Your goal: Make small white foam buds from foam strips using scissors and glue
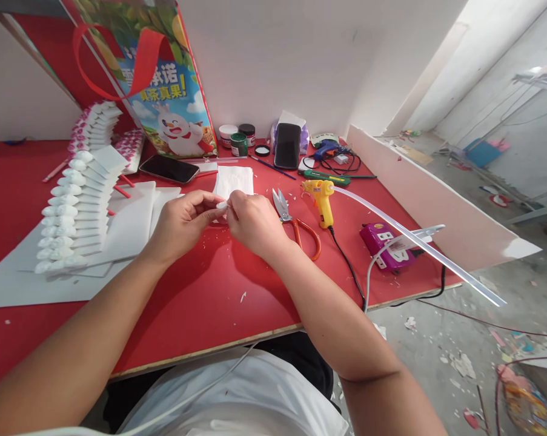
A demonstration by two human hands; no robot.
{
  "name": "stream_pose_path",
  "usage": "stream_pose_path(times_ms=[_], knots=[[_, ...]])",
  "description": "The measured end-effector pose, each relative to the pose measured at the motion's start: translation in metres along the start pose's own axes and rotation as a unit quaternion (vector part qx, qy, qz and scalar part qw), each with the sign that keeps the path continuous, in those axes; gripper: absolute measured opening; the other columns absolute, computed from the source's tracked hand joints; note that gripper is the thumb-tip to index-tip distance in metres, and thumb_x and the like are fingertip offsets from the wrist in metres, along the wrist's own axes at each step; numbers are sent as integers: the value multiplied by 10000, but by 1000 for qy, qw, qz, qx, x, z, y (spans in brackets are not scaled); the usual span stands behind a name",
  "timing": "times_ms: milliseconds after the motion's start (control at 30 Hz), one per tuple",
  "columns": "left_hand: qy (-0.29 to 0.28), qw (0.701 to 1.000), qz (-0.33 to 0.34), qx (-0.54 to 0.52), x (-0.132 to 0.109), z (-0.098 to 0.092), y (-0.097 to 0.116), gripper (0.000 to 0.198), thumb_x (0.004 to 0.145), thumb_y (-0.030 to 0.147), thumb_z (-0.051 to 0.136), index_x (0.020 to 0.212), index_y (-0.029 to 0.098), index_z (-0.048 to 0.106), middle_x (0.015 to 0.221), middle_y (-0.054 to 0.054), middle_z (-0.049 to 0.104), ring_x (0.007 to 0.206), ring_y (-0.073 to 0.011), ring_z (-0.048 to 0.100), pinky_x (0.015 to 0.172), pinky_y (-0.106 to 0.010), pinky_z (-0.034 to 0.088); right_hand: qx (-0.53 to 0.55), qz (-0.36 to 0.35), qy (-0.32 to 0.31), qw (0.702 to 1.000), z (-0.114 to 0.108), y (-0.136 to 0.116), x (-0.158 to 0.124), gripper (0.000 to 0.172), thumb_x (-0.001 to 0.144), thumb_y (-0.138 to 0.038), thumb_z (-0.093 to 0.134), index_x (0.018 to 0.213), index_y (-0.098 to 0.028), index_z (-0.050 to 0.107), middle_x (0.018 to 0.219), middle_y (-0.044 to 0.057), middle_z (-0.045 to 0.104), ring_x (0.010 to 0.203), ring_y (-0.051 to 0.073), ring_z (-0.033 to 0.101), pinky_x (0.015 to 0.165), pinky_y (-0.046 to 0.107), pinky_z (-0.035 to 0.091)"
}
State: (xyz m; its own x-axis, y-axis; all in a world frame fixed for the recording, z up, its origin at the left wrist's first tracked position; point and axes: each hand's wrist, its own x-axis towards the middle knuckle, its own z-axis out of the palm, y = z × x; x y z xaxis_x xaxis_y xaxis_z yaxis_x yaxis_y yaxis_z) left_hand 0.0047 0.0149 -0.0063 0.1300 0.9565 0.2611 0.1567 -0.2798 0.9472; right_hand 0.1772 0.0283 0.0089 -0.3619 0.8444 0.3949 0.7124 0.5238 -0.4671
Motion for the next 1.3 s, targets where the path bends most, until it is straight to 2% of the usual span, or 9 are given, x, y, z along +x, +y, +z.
stream_pose_path(times_ms=[133, 267, 533, 667, 833, 967, 1033, 1133, 1300], knots=[[11, 1000, 6, 0, 0, 0, 0, 327, 848, 479, 789, 986, 185, 748, 890, -60, 749, 837, -206, 722, 773, -336, 636, 33, 20, 18, 999, 0, 0, 0, 111, 897, -200, 562, 790, -183, 582, 686, 16, 639, 609, 130, 509, 622, 266, 315], [29, 1000, 2, -5, 0, 1, 0, 330, 825, 469, 813, 967, 177, 752, 919, -63, 753, 864, -205, 721, 788, -326, 634, 44, -5, 21, 999, -1, 2, 0, 125, 897, -217, 560, 777, -184, 570, 655, -1, 610, 588, 120, 482, 624, 259, 322], [6, 1000, 27, -8, -1, -1, 7, 280, 837, 441, 798, 929, 177, 800, 932, -50, 678, 844, -181, 689, 768, -319, 645, 19, -30, -7, 999, -4, 2, 0, 90, 887, -204, 547, 811, -178, 588, 662, 8, 615, 583, 121, 453, 610, 272, 298], [-8, 994, -28, -101, 3, -3, 3, 297, 781, 423, 861, 940, 180, 799, 872, -36, 682, 792, -156, 664, 757, -287, 616, 90, -24, -3, 996, -6, -2, -1, 109, 903, -247, 579, 827, -172, 604, 703, 12, 662, 594, 111, 499, 612, 258, 345], [-44, 930, -124, -342, 9, -9, 0, 248, 707, 290, 923, 825, 143, 762, 721, 2, 602, 599, -63, 498, 644, -200, 535, 254, -21, 13, 967, -8, -11, -5, 141, 892, -280, 631, 960, -164, 673, 717, -13, 664, 592, 94, 543, 606, 240, 425], [-73, 859, -169, -478, 7, -8, 6, 203, 662, 129, 885, 770, 137, 714, 699, 8, 547, 545, -37, 389, 528, -149, 443, 372, 39, 75, 924, -11, -13, -2, 146, 897, -279, 590, 880, -166, 681, 679, -12, 637, 562, 92, 559, 552, 240, 441], [-78, 839, -179, -508, 6, -7, 8, 194, 656, 84, 843, 791, 131, 712, 690, 12, 522, 530, -32, 361, 499, -137, 415, 413, 57, 88, 905, -13, -12, 0, 137, 881, -286, 611, 851, -169, 676, 635, -21, 616, 543, 93, 566, 526, 236, 445], [-77, 836, -181, -512, 5, -6, 9, 161, 687, 65, 785, 817, 129, 716, 673, 19, 502, 503, -29, 313, 474, -141, 395, 434, 61, 76, 896, -14, -12, 1, 126, 859, -291, 638, 825, -175, 675, 625, -26, 613, 537, 88, 573, 504, 227, 450], [-68, 857, -179, -478, 5, -6, 7, 93, 752, 109, 795, 800, 142, 723, 686, 6, 553, 492, -30, 347, 491, -162, 412, 445, 34, 52, 893, -11, -15, -1, 127, 851, -291, 634, 837, -174, 683, 658, -20, 641, 548, 88, 579, 496, 224, 457]])
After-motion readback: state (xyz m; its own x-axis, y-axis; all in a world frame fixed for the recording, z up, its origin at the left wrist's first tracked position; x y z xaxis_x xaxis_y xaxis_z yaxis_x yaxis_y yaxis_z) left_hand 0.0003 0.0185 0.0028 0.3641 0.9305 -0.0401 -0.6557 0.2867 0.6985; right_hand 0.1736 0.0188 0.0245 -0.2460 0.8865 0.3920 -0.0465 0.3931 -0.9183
